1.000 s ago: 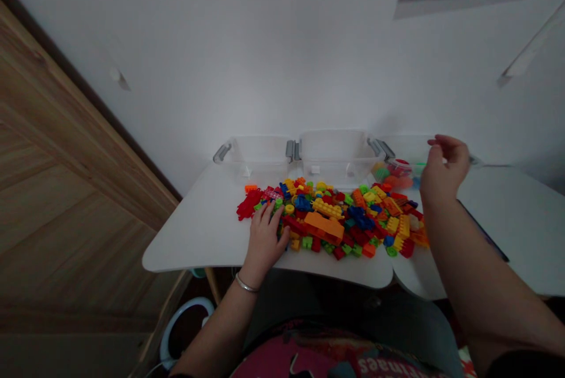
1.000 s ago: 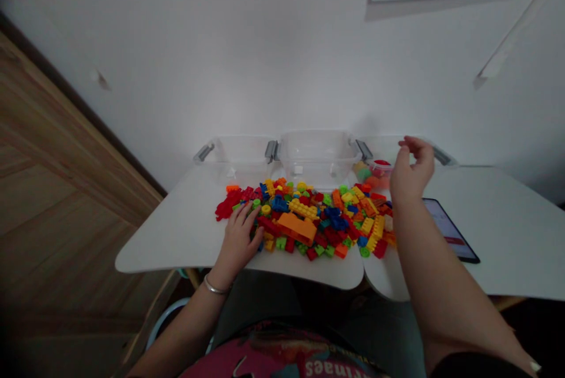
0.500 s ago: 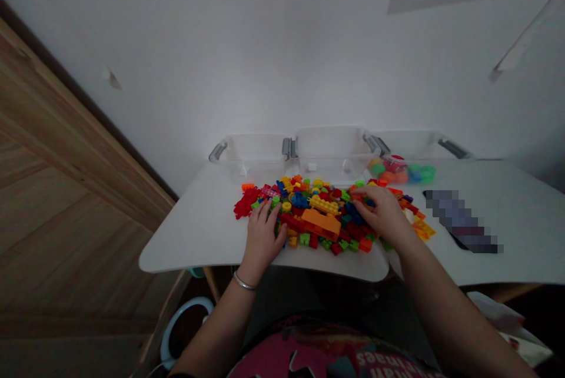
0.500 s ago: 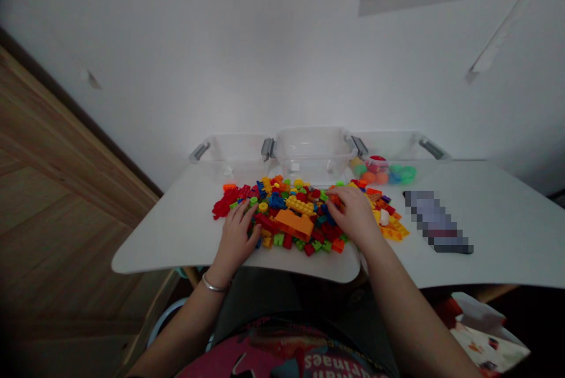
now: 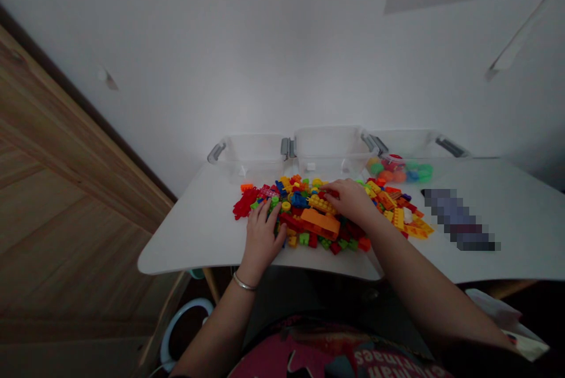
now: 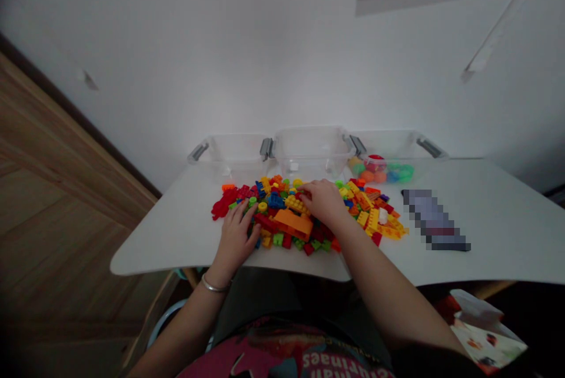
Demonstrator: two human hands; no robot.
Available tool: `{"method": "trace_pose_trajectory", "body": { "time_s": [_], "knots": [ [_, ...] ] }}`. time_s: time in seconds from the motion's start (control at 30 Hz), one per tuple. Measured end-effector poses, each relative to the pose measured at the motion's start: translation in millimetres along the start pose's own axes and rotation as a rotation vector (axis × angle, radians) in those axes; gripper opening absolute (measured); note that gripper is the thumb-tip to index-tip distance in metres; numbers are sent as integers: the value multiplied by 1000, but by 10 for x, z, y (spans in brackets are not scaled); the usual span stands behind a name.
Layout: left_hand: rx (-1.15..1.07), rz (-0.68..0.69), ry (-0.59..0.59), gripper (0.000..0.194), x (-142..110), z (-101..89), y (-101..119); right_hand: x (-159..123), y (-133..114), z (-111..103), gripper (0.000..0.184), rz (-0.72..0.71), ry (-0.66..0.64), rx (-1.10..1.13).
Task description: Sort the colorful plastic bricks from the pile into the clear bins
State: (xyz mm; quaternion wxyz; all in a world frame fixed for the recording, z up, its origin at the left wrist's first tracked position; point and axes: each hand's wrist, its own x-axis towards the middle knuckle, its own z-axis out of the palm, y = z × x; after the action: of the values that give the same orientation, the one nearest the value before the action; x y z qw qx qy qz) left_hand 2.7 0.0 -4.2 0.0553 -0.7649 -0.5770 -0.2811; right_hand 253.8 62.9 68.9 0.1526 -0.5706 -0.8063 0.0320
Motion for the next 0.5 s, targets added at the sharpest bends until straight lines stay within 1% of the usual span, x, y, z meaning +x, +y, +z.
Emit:
{"method": "trace_pose_trajectory", "body": {
  "time_s": [0.17,0.33,0.43,0.5],
  "knots": [
    [12,7,13,48,-2,9,0,22,-3,19,30,32,-29,20],
    [38,6,8,48,-4,10,-3,57,-11,37,27,76,-32,64],
    [36,2,7,48,-5,13,-7,78,12,53,24,100,-47,117],
    [29,1,10,48,-6,17,-10,82,41,71,22,120,-35,167]
  ]
}}
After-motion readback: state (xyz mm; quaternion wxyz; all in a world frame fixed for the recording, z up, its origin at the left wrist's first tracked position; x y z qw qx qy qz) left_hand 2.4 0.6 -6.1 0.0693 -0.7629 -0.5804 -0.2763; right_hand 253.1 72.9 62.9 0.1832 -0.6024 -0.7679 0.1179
